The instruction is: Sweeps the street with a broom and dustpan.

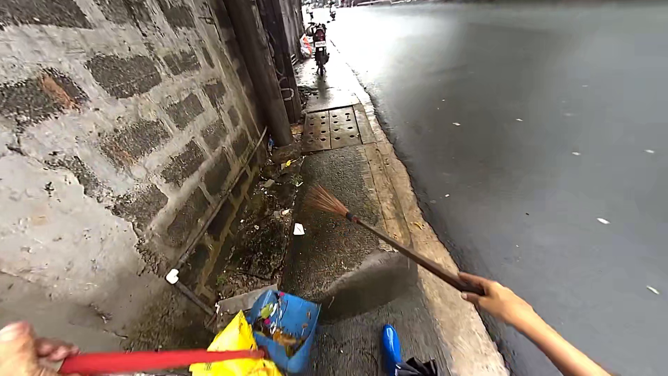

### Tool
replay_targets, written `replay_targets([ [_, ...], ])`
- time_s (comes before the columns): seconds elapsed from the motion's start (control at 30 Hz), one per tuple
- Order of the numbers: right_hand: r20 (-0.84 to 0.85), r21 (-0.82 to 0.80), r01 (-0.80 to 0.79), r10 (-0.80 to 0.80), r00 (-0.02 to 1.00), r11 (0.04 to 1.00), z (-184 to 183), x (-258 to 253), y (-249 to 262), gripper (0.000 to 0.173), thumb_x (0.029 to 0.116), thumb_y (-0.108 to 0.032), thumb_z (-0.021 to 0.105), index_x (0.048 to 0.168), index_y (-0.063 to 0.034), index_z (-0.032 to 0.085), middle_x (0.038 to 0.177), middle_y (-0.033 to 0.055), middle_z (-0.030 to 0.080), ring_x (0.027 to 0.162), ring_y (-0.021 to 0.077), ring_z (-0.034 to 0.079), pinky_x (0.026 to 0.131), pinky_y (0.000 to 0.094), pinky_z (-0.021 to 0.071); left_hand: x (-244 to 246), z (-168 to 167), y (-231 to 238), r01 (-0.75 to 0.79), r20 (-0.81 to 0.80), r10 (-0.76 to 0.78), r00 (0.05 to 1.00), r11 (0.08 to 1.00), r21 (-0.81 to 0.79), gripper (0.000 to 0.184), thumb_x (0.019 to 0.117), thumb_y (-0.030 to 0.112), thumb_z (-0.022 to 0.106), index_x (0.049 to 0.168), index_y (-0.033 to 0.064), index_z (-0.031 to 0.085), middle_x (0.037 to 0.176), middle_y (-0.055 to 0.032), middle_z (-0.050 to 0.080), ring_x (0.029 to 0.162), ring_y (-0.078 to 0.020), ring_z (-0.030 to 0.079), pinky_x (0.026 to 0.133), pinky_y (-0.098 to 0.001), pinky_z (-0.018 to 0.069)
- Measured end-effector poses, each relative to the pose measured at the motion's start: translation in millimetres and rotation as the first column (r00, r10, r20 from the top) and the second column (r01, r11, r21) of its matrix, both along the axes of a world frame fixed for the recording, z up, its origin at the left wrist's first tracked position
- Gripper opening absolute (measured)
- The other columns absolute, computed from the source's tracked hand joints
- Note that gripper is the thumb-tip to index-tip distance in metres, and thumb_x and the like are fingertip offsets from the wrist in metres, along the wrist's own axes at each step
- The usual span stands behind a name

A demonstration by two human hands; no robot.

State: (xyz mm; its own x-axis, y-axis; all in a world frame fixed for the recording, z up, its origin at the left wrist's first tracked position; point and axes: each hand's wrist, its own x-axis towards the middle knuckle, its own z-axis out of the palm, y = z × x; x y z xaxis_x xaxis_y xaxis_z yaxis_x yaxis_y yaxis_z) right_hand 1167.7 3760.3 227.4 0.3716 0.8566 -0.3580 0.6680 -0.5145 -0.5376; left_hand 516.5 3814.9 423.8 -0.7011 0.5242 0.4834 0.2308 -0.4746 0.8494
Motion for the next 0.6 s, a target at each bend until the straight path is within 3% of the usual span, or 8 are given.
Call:
replay_targets([
  [0.07, 0.117, -0.039, -0.069, 0.073, 0.99, 0.997, 19, 22, 83, 0.057, 0.0998, -0.025, 0.068, 0.154, -0.0208, 0.051, 0.13, 0.0281, 0.066, 0.12, 0.0528, 0.061, 0.098, 0.0749, 0.0438, 31, -11, 51, -0.047, -0.011, 0.047, 0.999, 0.999, 0.005, 0.017, 0.1061, 0.009, 0.052, 0.089, 0.0089, 0.052, 0.053, 0.0097, 0.05, 0.041, -0.0018, 0.051, 0.041, -0.0175, 0.0482],
  [0.13, 0.149, -0.08, -0.123, 0.134, 0.98, 0.989, 31, 40, 169, 0.052, 0.1012, -0.026, 0.066, 0.151, -0.0197, 0.055, 0.131, 0.0277, 0.066, 0.121, 0.0522, 0.061, 0.098, 0.0741, 0.044, 66, -20, 106, -0.093, -0.056, 0.094, 0.994, 0.995, 0.028, 0.014, 0.1031, 0.012, 0.058, 0.091, 0.0127, 0.052, 0.055, 0.013, 0.052, 0.043, -0.0004, 0.053, 0.043, -0.0178, 0.0498],
  [0.27, 0.142, -0.216, -0.202, 0.236, 0.961, 0.955, 14, 37, 291, 0.045, 0.1018, -0.026, 0.062, 0.146, -0.0163, 0.059, 0.131, 0.0271, 0.066, 0.121, 0.0496, 0.063, 0.097, 0.0714, 0.0476, 124, -45, 207, -0.15, -0.104, 0.15, 0.983, 0.989, 0.008, 0.016, 0.0968, 0.014, 0.067, 0.091, 0.0138, 0.052, 0.065, 0.017, 0.053, 0.049, 0.0041, 0.055, 0.048, -0.0163, 0.0517],
  [0.37, 0.186, -0.427, -0.32, 0.428, 0.884, 0.846, -3, 24, 334, 0.052, 0.0995, -0.021, 0.061, 0.151, -0.0211, 0.052, 0.136, 0.0251, 0.064, 0.125, 0.0478, 0.061, 0.098, 0.07, 0.0481, 160, -73, 269, -0.135, -0.115, 0.128, 0.985, 0.989, -0.055, 0.017, 0.0951, 0.016, 0.069, 0.095, 0.0087, 0.053, 0.071, 0.0166, 0.056, 0.055, 0.0065, 0.057, 0.053, -0.0154, 0.0537],
  [0.47, 0.144, -0.397, -0.505, 0.596, 0.79, 0.766, 35, 64, 350, 0.053, 0.0945, -0.02, 0.072, 0.145, -0.0273, 0.061, 0.129, 0.0235, 0.069, 0.119, 0.0495, 0.064, 0.097, 0.0749, 0.0462, 176, -85, 309, -0.124, -0.153, 0.098, 0.983, 0.978, -0.167, 0.036, 0.0949, 0.02, 0.068, 0.112, -0.0075, 0.053, 0.083, 0.0053, 0.054, 0.064, 0.0029, 0.055, 0.063, -0.0193, 0.0531],
  [0.53, 0.15, -0.225, -0.618, 0.653, 0.742, 0.753, 87, 103, 363, 0.05, 0.0884, -0.013, 0.079, 0.136, -0.0261, 0.07, 0.119, 0.0186, 0.074, 0.109, 0.0443, 0.069, 0.093, 0.0741, 0.049, 173, -91, 332, -0.111, -0.15, 0.085, 0.985, 0.978, -0.177, 0.033, 0.0921, 0.023, 0.07, 0.108, 0.0011, 0.052, 0.082, 0.0081, 0.053, 0.065, 0.0015, 0.055, 0.063, -0.0214, 0.0531],
  [0.6, 0.161, -0.115, -0.677, 0.686, 0.71, 0.727, 131, 131, 374, 0.055, 0.084, -0.007, 0.082, 0.136, -0.0224, 0.07, 0.118, 0.0176, 0.075, 0.105, 0.0441, 0.071, 0.089, 0.0763, 0.0501, 173, -99, 355, -0.084, -0.153, 0.067, 0.986, 0.991, -0.103, 0.028, 0.0905, 0.025, 0.073, 0.102, 0.0121, 0.051, 0.078, 0.0152, 0.055, 0.063, 0.0035, 0.057, 0.059, -0.0198, 0.054],
])
